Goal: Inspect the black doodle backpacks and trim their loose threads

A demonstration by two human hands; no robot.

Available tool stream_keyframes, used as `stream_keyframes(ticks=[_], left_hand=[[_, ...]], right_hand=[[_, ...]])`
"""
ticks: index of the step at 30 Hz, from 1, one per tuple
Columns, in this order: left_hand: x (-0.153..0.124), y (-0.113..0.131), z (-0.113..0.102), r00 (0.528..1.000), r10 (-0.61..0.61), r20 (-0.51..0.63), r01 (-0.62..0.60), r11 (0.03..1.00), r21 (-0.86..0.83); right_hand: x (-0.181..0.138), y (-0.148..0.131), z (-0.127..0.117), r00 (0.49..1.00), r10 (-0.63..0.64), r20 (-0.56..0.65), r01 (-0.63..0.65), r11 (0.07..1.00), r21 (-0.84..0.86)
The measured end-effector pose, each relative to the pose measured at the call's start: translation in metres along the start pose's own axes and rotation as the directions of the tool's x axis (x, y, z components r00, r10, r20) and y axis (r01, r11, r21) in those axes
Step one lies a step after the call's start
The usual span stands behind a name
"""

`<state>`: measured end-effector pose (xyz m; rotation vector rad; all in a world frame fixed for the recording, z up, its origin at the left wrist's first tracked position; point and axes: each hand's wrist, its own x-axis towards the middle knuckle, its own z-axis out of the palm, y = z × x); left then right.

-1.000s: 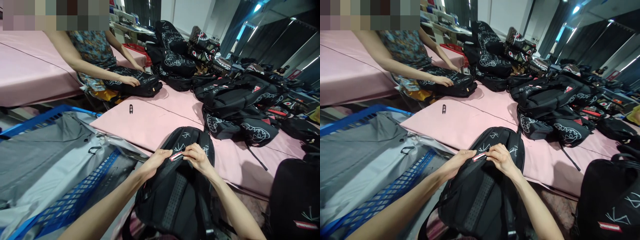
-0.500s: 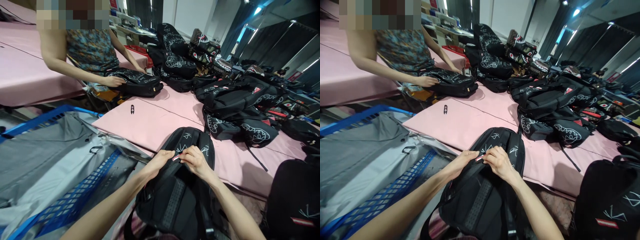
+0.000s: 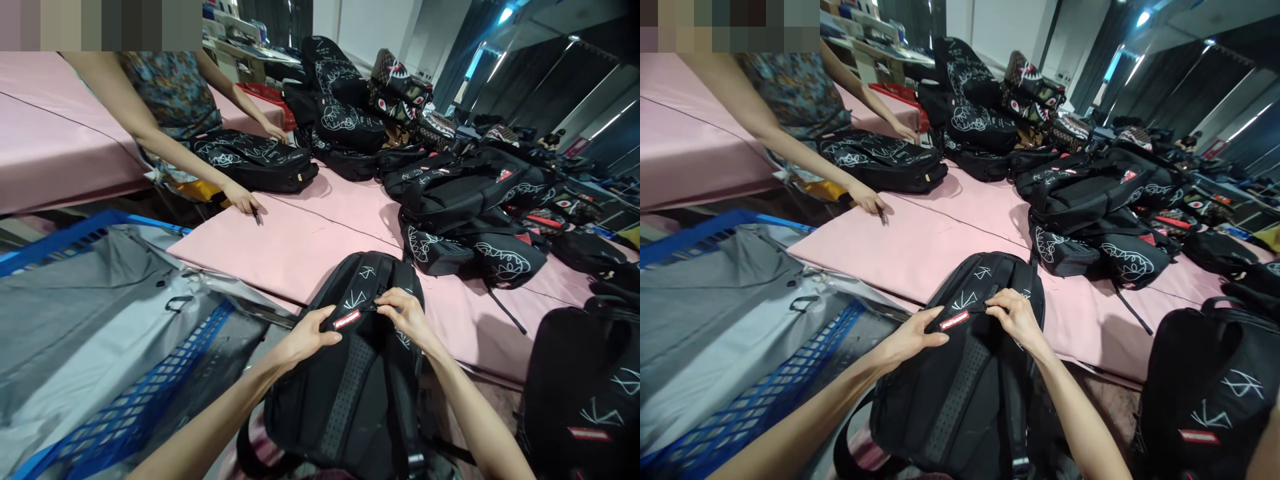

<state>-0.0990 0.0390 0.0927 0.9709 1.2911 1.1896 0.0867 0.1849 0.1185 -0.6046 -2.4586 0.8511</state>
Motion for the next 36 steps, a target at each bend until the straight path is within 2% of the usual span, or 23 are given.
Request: stream_keyframes(ticks=[11,20,26,36], left_hand=[[-0.001,0.009,-0.001,0.998,-0.058,0.014,0.056,0.995,0.077],[0.001,0.009,-0.004,0.998,-0.063,0.012,0.061,0.993,0.1],[0.001,0.007,-0.002,0.998,-0.057,0.02,0.055,0.996,0.064],[0.001,0.006,-0.003,0.996,-0.072,0.043,0.07,0.996,0.055]], right_hand=[[0.008,0.005,0.004,0.994,-0.106,0.04,0.106,0.994,-0.001],[0.009,0.01,0.003,0.995,-0.081,0.06,0.08,0.997,0.015],[0.01,0.01,0.009,0.989,-0.139,0.053,0.139,0.99,0.016],[0.012,0.011,0.011,0.986,-0.161,0.051,0.158,0.986,0.056]])
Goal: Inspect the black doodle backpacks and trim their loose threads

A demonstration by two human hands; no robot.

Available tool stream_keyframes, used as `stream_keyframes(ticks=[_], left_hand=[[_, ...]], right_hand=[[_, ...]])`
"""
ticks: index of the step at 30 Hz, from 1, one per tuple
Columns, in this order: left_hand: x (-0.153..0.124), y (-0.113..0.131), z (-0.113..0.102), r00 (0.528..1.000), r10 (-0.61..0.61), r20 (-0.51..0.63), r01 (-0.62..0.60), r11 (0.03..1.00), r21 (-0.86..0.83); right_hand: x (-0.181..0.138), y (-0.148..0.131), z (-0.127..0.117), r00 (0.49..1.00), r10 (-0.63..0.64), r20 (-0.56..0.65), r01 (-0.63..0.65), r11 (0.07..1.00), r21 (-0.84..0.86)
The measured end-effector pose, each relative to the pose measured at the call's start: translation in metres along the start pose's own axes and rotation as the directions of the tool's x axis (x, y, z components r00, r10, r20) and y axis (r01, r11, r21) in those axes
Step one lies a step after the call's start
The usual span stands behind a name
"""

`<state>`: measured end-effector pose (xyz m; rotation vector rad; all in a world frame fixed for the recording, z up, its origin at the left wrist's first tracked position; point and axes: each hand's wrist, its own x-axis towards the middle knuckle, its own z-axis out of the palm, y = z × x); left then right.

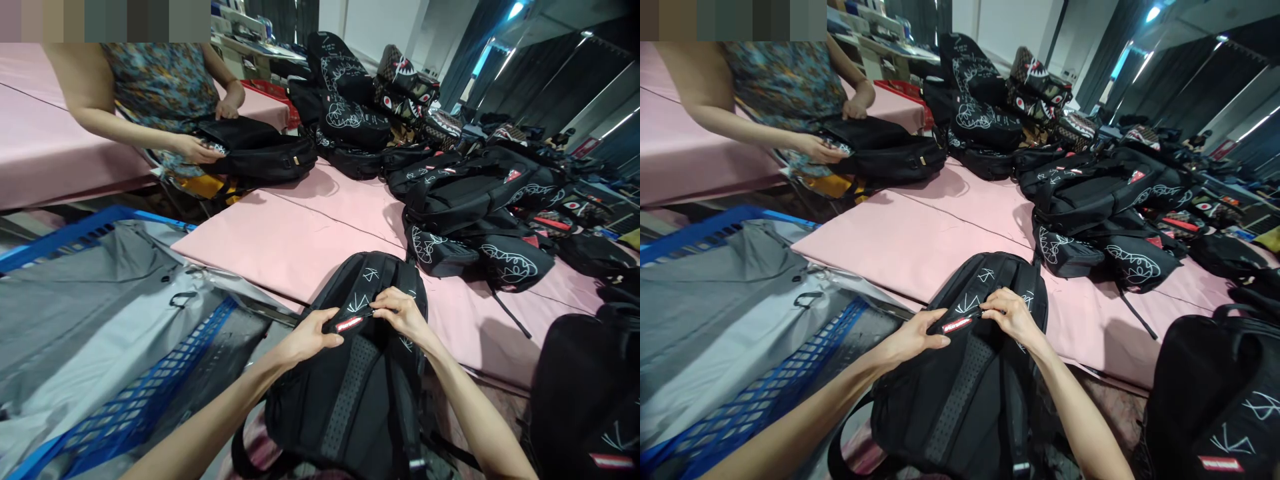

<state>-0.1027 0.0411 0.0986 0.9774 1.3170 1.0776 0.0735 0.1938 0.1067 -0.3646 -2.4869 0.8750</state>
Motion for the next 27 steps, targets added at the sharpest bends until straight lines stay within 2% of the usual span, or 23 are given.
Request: stream_keyframes(ticks=[5,11,17,27], left_hand=[[0.0002,-0.0003,0.0,1.0,0.002,0.005,-0.002,1.0,-0.022],[-0.0011,0.0017,0.0,1.0,-0.02,0.004,0.02,0.999,-0.041],[0.0009,-0.0022,-0.0001,1.0,0.01,0.017,-0.009,0.998,-0.065],[0.0022,-0.0036,0.0023,0.999,0.044,0.005,-0.044,0.998,-0.033]], right_hand=[[0.0021,-0.0024,0.0014,0.999,-0.032,0.003,0.032,0.999,-0.017],[0.0009,-0.0015,-0.0003,1.0,-0.008,-0.01,0.008,1.0,0.008],[0.0022,-0.0019,0.0007,1.0,-0.03,-0.007,0.03,1.0,0.006],[0.0061,-0.0091,0.0021,0.994,-0.104,0.029,0.106,0.991,-0.081]])
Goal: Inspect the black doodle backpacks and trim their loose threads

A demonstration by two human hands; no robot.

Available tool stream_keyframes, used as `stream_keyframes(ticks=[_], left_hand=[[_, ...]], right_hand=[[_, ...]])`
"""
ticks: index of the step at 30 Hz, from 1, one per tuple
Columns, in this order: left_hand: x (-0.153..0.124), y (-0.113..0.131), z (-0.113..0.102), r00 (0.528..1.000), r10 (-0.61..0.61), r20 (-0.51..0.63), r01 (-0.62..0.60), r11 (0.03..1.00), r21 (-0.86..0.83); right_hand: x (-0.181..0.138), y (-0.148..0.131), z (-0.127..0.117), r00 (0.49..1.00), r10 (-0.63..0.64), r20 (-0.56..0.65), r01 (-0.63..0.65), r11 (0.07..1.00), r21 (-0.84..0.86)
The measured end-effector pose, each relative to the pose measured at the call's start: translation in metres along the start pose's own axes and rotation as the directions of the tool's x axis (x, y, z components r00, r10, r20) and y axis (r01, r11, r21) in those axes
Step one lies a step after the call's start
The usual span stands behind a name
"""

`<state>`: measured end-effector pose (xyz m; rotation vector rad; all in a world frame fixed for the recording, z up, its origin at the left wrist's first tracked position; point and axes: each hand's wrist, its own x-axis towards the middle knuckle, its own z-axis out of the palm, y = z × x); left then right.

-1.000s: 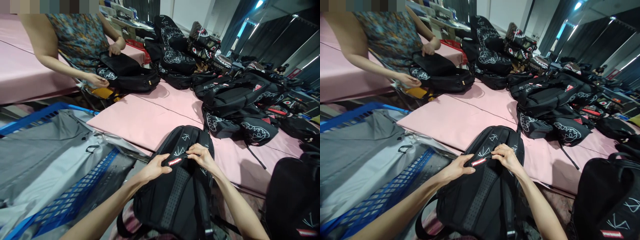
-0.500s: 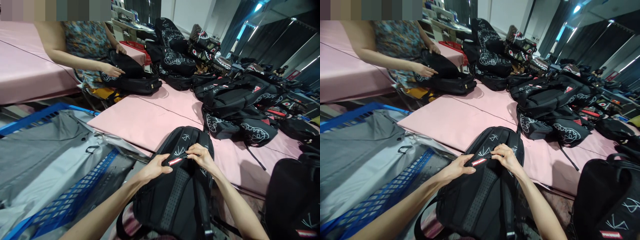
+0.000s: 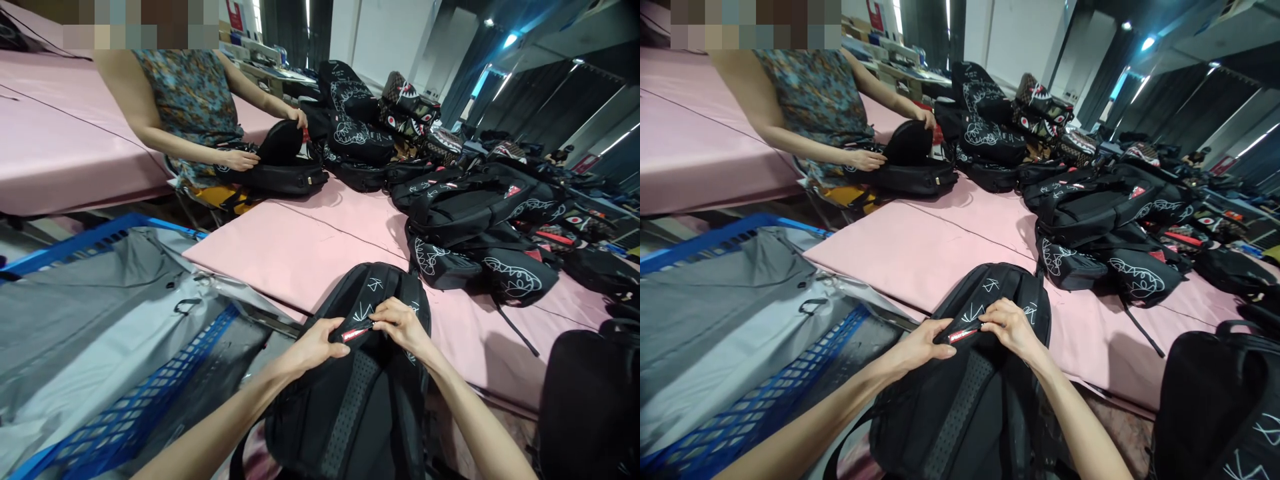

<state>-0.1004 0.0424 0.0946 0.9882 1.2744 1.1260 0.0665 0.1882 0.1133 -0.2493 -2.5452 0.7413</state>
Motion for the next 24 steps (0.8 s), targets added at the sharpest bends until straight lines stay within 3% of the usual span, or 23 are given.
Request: stream_keyframes(ticks=[12,17,21,24], left_hand=[[0.004,-0.001,0.015,0.993,0.067,-0.095,-0.044,0.973,0.225],[0.002,0.002,0.019,0.992,0.085,-0.09,-0.065,0.977,0.201],[0.001,0.005,0.019,0.993,0.089,-0.082,-0.07,0.975,0.212],[-0.002,0.009,0.023,0.99,0.097,-0.098,-0.08,0.983,0.164]], right_hand=[[0.003,-0.033,0.002,0.992,-0.088,0.094,0.103,0.979,-0.177],[-0.008,-0.034,-0.007,0.997,0.019,-0.075,-0.03,0.989,-0.147],[-0.012,-0.033,-0.009,0.999,0.036,-0.036,-0.042,0.984,-0.172],[-0.012,-0.041,-0.006,0.997,0.072,-0.029,-0.074,0.995,-0.07]])
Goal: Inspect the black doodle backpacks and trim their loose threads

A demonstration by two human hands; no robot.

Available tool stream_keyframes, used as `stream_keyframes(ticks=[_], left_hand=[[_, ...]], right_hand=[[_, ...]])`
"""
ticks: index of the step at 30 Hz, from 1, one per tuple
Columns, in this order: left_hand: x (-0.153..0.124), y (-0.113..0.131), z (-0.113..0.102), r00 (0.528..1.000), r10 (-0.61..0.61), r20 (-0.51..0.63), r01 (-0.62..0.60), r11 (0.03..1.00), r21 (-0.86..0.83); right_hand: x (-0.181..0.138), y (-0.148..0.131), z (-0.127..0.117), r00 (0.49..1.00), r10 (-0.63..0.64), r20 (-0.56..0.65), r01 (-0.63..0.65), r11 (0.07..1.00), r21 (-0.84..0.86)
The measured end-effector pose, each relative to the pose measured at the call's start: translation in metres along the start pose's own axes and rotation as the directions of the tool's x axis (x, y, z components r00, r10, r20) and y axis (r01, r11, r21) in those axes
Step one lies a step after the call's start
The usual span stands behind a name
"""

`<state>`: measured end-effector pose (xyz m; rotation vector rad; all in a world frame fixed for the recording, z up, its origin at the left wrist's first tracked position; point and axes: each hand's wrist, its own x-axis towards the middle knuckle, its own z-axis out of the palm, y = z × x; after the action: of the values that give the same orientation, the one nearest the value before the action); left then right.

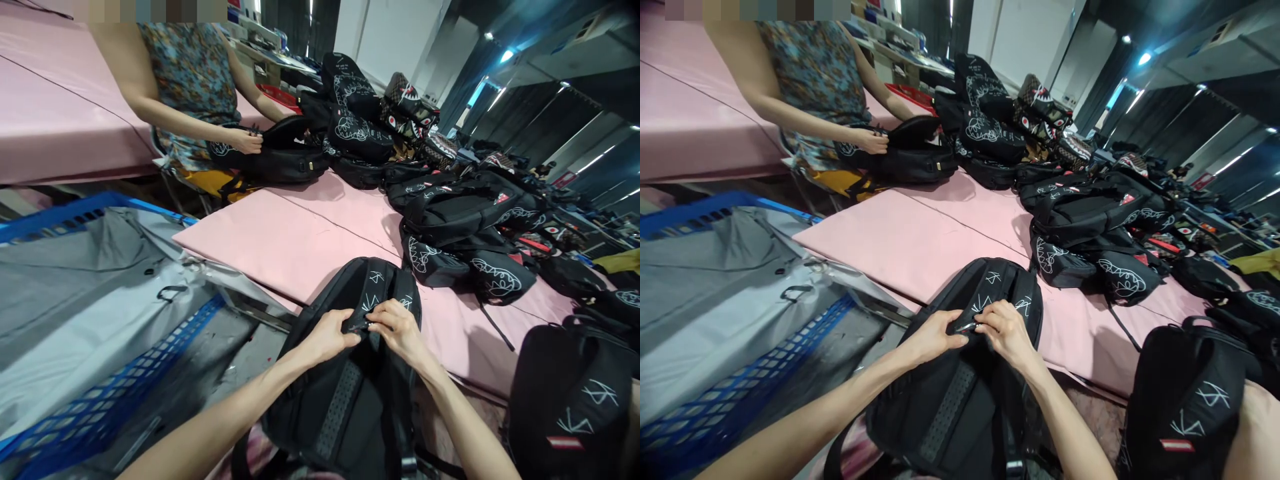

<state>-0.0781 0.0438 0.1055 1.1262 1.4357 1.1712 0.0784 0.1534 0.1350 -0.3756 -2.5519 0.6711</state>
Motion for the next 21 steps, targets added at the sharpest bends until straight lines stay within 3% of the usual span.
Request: stream_keyframes(ticks=[3,5,7,8,15,21], left_hand=[[-0.006,0.008,0.007,0.999,0.04,0.016,-0.034,0.957,-0.289],[-0.01,0.014,0.014,0.994,0.092,0.06,-0.049,0.859,-0.509],[-0.012,0.019,0.021,0.989,0.121,0.084,-0.041,0.772,-0.634],[-0.013,0.02,0.025,0.989,0.121,0.081,-0.037,0.745,-0.666],[-0.016,0.021,0.047,0.991,0.118,0.057,-0.045,0.718,-0.695],[-0.02,0.018,0.05,0.995,0.1,0.03,-0.051,0.717,-0.695]], right_hand=[[-0.011,-0.013,0.001,0.966,0.182,-0.184,-0.161,0.979,0.122],[-0.026,-0.023,0.005,0.876,0.286,-0.388,-0.267,0.958,0.105],[-0.043,-0.034,0.012,0.808,0.269,-0.524,-0.312,0.95,0.007],[-0.05,-0.038,0.017,0.798,0.235,-0.555,-0.316,0.947,-0.053],[-0.066,-0.046,0.037,0.783,0.002,-0.622,-0.334,0.845,-0.417],[-0.063,-0.043,0.043,0.773,-0.118,-0.623,-0.314,0.783,-0.537]])
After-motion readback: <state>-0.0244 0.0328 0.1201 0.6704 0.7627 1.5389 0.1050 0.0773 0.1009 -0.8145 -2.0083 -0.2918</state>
